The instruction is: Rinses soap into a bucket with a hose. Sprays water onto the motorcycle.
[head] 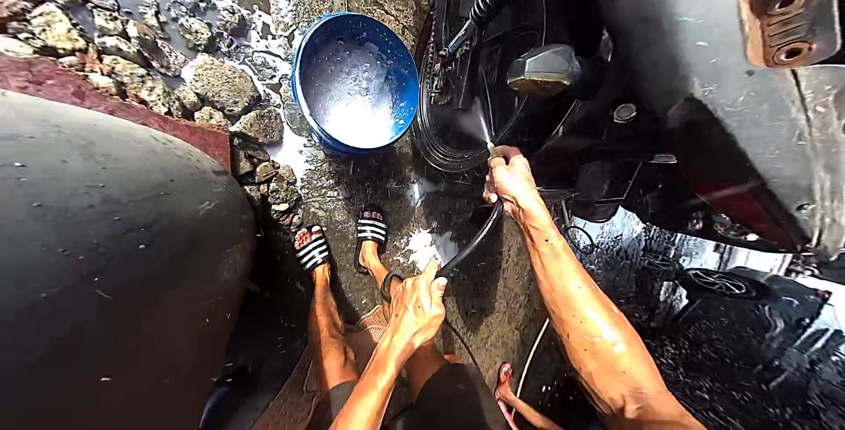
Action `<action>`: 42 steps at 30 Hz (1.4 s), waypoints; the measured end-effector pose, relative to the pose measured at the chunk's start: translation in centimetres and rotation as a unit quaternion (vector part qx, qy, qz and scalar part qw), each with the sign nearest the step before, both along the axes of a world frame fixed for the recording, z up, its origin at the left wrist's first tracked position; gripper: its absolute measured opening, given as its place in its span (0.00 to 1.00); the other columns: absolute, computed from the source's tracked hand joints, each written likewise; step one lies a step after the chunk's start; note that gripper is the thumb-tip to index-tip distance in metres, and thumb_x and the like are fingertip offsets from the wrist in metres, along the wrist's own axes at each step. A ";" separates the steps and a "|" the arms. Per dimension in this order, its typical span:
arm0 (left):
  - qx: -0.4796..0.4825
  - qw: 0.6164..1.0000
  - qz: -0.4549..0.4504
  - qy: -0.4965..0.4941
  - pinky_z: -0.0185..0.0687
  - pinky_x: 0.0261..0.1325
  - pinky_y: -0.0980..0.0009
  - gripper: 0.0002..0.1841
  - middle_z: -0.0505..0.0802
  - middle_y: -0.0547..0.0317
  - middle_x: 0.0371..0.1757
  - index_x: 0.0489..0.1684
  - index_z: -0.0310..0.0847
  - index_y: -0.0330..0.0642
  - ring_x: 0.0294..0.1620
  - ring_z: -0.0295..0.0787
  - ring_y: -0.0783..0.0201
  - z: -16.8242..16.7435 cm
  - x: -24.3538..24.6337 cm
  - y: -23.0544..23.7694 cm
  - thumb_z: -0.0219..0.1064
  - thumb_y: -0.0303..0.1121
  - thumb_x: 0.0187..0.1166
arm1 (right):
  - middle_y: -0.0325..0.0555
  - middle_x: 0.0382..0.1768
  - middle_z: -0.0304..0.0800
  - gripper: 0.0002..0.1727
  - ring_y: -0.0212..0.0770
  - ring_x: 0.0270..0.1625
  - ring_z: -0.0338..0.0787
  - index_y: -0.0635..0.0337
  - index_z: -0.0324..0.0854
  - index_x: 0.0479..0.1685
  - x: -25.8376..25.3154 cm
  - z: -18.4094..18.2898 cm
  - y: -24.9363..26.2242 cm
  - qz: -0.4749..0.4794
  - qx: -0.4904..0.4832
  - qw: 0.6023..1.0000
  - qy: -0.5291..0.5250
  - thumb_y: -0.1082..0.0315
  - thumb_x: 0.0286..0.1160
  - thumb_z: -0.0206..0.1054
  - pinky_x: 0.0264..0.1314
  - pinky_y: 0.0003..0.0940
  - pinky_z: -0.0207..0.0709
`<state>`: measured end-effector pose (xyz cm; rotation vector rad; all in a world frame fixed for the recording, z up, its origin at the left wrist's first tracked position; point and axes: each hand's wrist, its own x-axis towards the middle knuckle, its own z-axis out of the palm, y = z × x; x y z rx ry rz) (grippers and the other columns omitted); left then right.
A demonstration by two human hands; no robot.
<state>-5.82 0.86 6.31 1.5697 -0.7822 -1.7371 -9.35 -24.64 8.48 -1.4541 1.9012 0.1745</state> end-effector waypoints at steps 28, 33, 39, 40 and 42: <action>0.052 0.996 0.067 -0.011 0.81 0.43 0.45 0.24 0.88 0.44 0.30 0.59 0.81 0.31 0.36 0.89 0.46 0.6 -1.2 1.9 0.43 0.40 0.86 | 0.58 0.39 0.82 0.25 0.46 0.19 0.77 0.48 0.60 0.88 3.6 -1.6 2.0 0.103 0.008 0.993 0.056 0.62 0.94 0.44 0.21 0.44 0.75; 0.068 0.997 0.044 0.007 0.81 0.47 0.44 0.24 0.89 0.42 0.33 0.61 0.79 0.31 0.39 0.89 0.44 0.7 -1.1 2.0 0.43 0.38 0.86 | 0.59 0.33 0.80 0.26 0.47 0.16 0.74 0.43 0.56 0.90 3.2 -0.7 3.1 0.124 0.019 0.991 0.035 0.59 0.94 0.43 0.18 0.43 0.72; 0.077 0.997 0.032 -0.001 0.81 0.48 0.44 0.24 0.89 0.41 0.36 0.62 0.79 0.32 0.41 0.89 0.44 -0.2 -0.4 1.8 0.42 0.39 0.88 | 0.58 0.34 0.80 0.26 0.46 0.15 0.73 0.44 0.56 0.90 3.6 -1.7 2.8 0.088 0.012 0.995 0.034 0.59 0.95 0.42 0.17 0.43 0.72; 0.072 0.997 0.039 0.000 0.81 0.46 0.45 0.23 0.88 0.42 0.34 0.61 0.79 0.32 0.39 0.89 0.45 -0.2 -0.8 2.2 0.42 0.38 0.87 | 0.58 0.33 0.80 0.26 0.47 0.15 0.73 0.44 0.56 0.90 3.6 -1.8 3.1 0.100 0.027 0.994 0.033 0.59 0.95 0.42 0.18 0.43 0.72; 0.061 0.996 0.065 -0.002 0.81 0.43 0.47 0.23 0.87 0.45 0.31 0.60 0.80 0.31 0.35 0.87 0.47 -0.1 -1.0 2.3 0.43 0.38 0.87 | 0.55 0.31 0.77 0.26 0.43 0.14 0.70 0.43 0.56 0.90 3.8 -1.8 3.1 0.087 0.035 0.996 0.013 0.59 0.95 0.43 0.16 0.40 0.68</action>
